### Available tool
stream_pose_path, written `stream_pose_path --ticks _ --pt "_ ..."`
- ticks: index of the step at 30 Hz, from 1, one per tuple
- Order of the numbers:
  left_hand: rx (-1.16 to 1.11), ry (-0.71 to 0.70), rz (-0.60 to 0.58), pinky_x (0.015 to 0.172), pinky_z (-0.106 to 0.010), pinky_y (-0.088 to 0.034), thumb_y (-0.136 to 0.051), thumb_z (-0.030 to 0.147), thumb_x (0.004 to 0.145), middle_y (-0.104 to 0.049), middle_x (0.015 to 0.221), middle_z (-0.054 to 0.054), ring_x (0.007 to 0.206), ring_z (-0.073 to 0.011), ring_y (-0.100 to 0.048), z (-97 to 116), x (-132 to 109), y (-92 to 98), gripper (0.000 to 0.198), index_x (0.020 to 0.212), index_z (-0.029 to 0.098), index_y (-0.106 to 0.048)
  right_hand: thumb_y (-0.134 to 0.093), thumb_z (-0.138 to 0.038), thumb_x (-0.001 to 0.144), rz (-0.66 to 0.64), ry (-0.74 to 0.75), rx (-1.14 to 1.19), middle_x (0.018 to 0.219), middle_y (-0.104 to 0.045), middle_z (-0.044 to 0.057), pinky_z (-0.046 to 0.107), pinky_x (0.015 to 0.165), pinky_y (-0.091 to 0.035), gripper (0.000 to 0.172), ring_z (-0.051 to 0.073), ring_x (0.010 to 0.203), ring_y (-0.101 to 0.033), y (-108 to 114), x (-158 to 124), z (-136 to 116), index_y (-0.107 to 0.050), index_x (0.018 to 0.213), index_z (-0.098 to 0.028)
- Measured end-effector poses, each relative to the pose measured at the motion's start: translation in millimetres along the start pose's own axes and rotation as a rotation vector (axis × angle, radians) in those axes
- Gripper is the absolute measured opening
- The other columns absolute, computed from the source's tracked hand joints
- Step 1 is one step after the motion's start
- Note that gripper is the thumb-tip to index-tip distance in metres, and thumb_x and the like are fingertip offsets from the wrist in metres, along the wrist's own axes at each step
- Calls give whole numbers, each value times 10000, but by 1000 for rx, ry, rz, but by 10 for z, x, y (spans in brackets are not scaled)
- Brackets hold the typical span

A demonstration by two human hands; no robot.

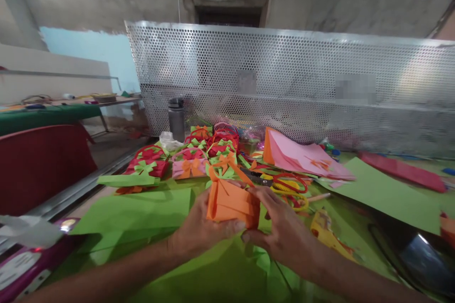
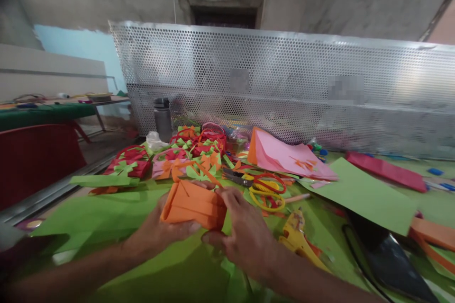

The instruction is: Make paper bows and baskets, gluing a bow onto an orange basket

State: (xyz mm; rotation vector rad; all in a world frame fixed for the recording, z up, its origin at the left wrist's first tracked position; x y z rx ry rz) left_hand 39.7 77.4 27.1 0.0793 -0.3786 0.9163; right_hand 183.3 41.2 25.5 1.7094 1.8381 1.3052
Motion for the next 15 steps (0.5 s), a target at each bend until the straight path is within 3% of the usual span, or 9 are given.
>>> stream_pose_path --ticks 5,8,11,15 --pt "212 -63 58 755 -340 -532 -745 266 685 -664 924 -85 877 -246 -636 37 -17 68 410 1031 155 -558 -702 -282 743 22 90 -25 1343 -478 154 439 919 -481 619 276 1189 -499 -47 -8 76 -399 1275 -191" --pt "272 -101 55 816 -371 -521 -734 260 689 -636 1070 -122 944 -264 -623 11 -44 62 476 1110 159 -537 -645 -278 801 -6 170 -52 1350 -479 142 450 970 -451 602 260 1218 -480 -99 -28 92 -362 1328 -207" --pt "406 -225 52 917 -389 -472 -745 248 673 -607 1149 -107 1020 -264 -597 34 -82 37 567 1186 195 -507 -576 -209 839 -13 258 -75 1365 -471 126 453 997 -428 616 249 1275 -423 -130 -41 75 -307 1392 -241" --pt "614 -306 54 922 -368 -463 -718 220 690 -607 1138 -89 1045 -247 -586 74 -94 46 556 1193 208 -481 -502 -165 856 67 198 -24 1272 -559 110 435 932 -475 436 242 1179 -519 -15 -18 60 -464 1285 -236"
Point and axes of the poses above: each hand's wrist, its own x-axis towards the middle knuckle, its own y-axis out of the back of the hand, z = x × y, the point moved 5 cm from there along x, towards the middle knuckle
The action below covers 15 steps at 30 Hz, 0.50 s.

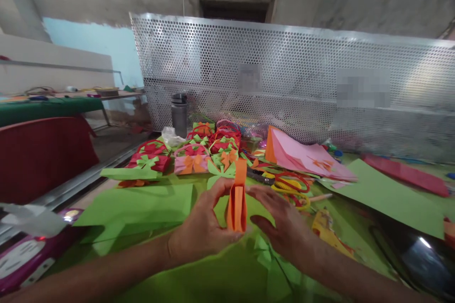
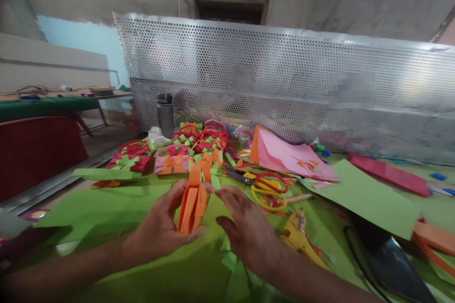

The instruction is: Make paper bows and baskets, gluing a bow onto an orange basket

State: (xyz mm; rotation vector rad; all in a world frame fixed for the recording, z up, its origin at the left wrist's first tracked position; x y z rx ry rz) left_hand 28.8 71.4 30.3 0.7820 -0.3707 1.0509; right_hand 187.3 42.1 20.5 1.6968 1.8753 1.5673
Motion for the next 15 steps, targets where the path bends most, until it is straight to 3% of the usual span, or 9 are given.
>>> stream_pose_path --ticks 3,7,12,15 --pt "197 -51 -41 928 -403 -452 -688 173 695 -591 1152 -113 1080 -262 -560 -46 22 2 508 1162 186 -487 -537 -266 860 36 -174 190 1096 -648 98 405 820 -523 305 224 991 -617 137 23 -21 -547 1159 -203" --pt "258 -148 -86 894 -418 -468 -686 191 694 -593 1124 -125 1052 -270 -559 -159 22 -64 498 1154 174 -496 -631 -375 796 -59 -318 503 976 -662 75 359 735 -533 415 208 907 -634 156 13 -136 -538 1156 -192" --pt "247 -163 -152 884 -426 -470 -680 263 731 -585 1140 -118 1061 -265 -552 -228 -9 -175 469 1154 191 -491 -702 -402 726 -130 -420 610 905 -648 57 338 686 -517 524 198 831 -622 42 -5 -148 -526 1164 -174" --pt "264 -130 -181 899 -428 -458 -680 275 751 -580 1155 -123 1081 -261 -543 -227 -21 -214 491 1186 183 -472 -711 -401 720 -139 -437 629 866 -633 42 326 678 -509 501 189 806 -614 2 -1 -107 -531 1128 -172"
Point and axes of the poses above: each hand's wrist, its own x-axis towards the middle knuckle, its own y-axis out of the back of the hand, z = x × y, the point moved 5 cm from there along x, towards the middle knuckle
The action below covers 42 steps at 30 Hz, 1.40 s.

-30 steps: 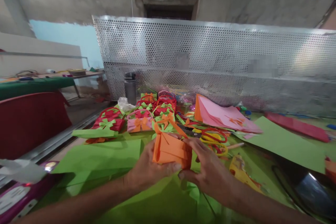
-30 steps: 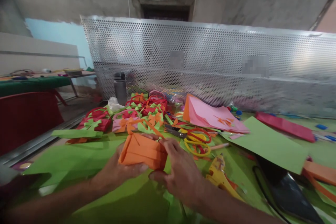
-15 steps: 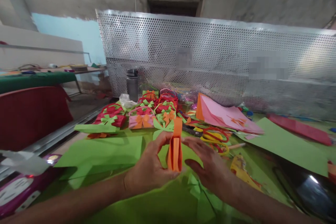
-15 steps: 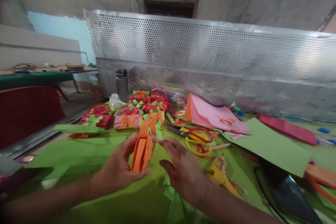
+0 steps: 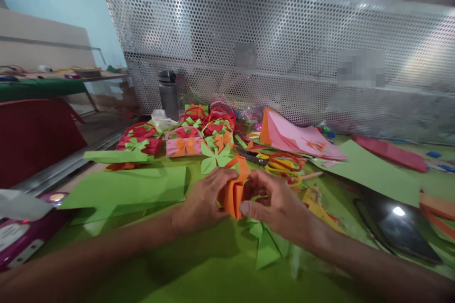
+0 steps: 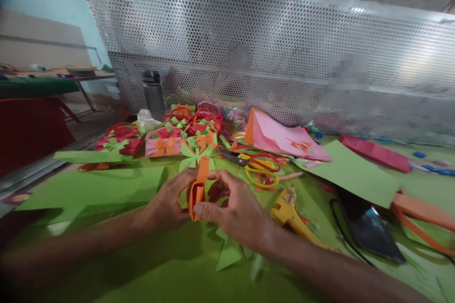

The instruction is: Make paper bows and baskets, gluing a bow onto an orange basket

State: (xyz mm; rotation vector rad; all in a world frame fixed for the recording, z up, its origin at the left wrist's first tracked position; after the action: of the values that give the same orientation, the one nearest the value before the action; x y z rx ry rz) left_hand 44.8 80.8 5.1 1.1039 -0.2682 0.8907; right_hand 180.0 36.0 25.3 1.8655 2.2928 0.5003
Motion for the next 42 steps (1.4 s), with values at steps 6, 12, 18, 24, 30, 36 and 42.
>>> stream_pose_path --ticks 6,12,18,24,30,36,42 --pt "48 -5 -26 887 -413 -461 -658 313 780 -589 1143 -121 1049 -259 -555 35 1 -22 473 1189 184 -459 -701 -327 732 8 6 -39 828 -617 18 330 685 -506 394 184 786 -614 2 11 13 -543 1063 -181" --pt "76 -16 -37 889 -419 -463 -636 280 791 -598 1141 -121 1045 -257 -556 43 -3 -28 464 1208 194 -450 -641 -251 772 11 9 -16 836 -617 13 327 702 -510 276 177 807 -615 -27 -18 7 -530 1017 -191" --pt "82 -35 -23 893 -419 -467 -642 270 775 -608 1133 -124 1049 -262 -563 46 -12 -34 468 1200 184 -468 -679 -296 766 -10 56 86 818 -615 6 325 712 -510 298 159 761 -602 -43 -4 36 -519 995 -193" --pt "71 -39 1 873 -412 -480 -627 234 778 -618 1121 -109 1020 -250 -585 40 -15 -31 454 1202 211 -466 -677 -274 775 11 49 36 814 -628 2 309 687 -501 277 153 732 -595 -36 -1 34 -522 991 -197" --pt "40 -37 28 854 -394 -489 -643 219 756 -620 1091 -101 998 -246 -587 29 -9 -21 429 1152 205 -477 -607 -301 840 38 118 -36 816 -629 1 278 650 -481 230 150 742 -611 -35 -8 24 -506 1019 -199" --pt "26 -19 51 854 -380 -485 -628 209 748 -614 1091 -80 995 -237 -589 3 -24 -4 416 1133 211 -471 -579 -292 855 179 247 -276 819 -628 9 285 707 -477 116 150 773 -600 50 -83 -101 -528 915 -207" --pt "-5 75 82 821 -340 -500 -680 234 724 -615 1066 -86 956 -219 -613 -38 -16 72 469 1147 201 -480 -529 -176 888 184 551 -539 786 -627 -17 241 635 -445 99 119 692 -581 14 -227 -250 -550 966 -233"
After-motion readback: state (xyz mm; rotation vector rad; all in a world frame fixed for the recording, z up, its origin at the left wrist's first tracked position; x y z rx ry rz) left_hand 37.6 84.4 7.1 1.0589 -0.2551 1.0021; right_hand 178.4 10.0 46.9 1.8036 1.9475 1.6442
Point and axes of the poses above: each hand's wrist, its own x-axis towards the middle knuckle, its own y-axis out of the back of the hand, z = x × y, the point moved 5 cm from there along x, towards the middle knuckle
